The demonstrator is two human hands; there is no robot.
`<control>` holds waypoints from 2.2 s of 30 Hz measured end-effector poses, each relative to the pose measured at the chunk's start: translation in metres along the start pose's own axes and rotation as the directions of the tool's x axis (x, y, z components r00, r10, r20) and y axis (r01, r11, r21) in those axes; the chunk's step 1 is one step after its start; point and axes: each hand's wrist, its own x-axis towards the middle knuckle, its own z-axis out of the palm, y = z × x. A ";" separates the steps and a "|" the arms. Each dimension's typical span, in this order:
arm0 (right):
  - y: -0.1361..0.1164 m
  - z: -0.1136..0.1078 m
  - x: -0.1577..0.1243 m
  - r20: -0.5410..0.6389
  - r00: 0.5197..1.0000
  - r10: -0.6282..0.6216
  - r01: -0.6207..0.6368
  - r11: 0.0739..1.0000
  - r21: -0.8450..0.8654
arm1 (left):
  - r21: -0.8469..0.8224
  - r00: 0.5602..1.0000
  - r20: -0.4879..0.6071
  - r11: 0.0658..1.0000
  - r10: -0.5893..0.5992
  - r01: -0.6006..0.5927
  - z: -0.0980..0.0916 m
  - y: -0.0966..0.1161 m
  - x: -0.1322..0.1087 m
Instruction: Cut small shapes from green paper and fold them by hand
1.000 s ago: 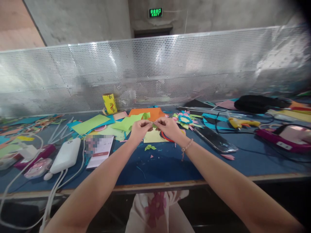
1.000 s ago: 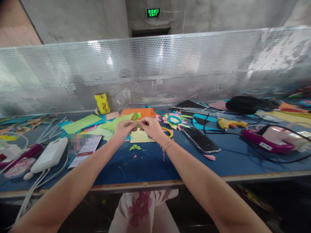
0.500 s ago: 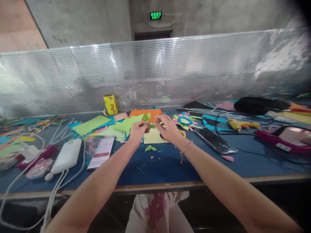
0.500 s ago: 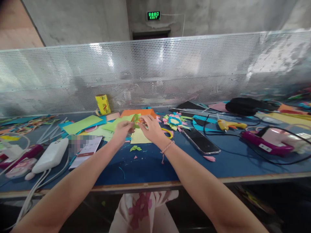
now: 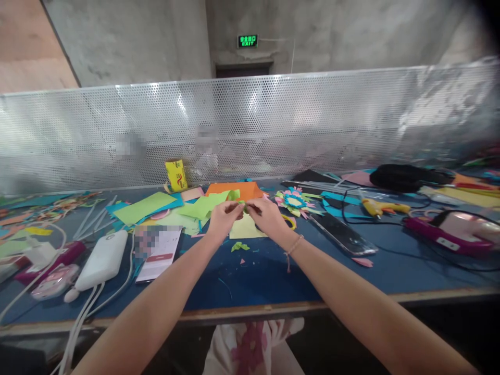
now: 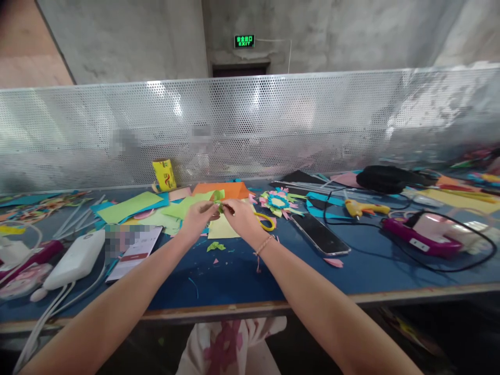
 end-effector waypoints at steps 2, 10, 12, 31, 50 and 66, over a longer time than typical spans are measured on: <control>0.000 0.001 0.000 -0.017 0.998 0.066 -0.065 0.997 0.041 | 0.039 1.000 0.002 0.999 0.019 -0.019 -0.001 -0.003 0.001; 0.006 0.005 0.003 0.172 0.920 0.353 -0.380 0.694 0.611 | -0.062 1.000 0.012 0.998 0.004 -0.003 -0.001 -0.002 0.001; 0.005 0.005 0.004 0.214 0.890 0.402 -0.429 0.586 0.687 | -0.104 0.999 0.019 0.994 -0.026 0.028 0.000 -0.001 0.001; 0.004 0.006 0.003 0.213 0.896 0.391 -0.423 0.597 0.682 | -0.127 0.997 0.040 0.989 -0.065 0.070 -0.002 0.002 0.000; 0.010 0.003 0.001 0.057 0.990 -0.130 0.117 0.975 0.186 | -0.175 0.978 -0.015 0.964 -0.207 0.201 -0.005 -0.003 0.006; 0.007 0.000 0.004 0.186 0.944 0.274 -0.331 0.793 0.512 | 0.076 0.995 0.006 0.992 0.100 -0.100 -0.005 -0.005 0.005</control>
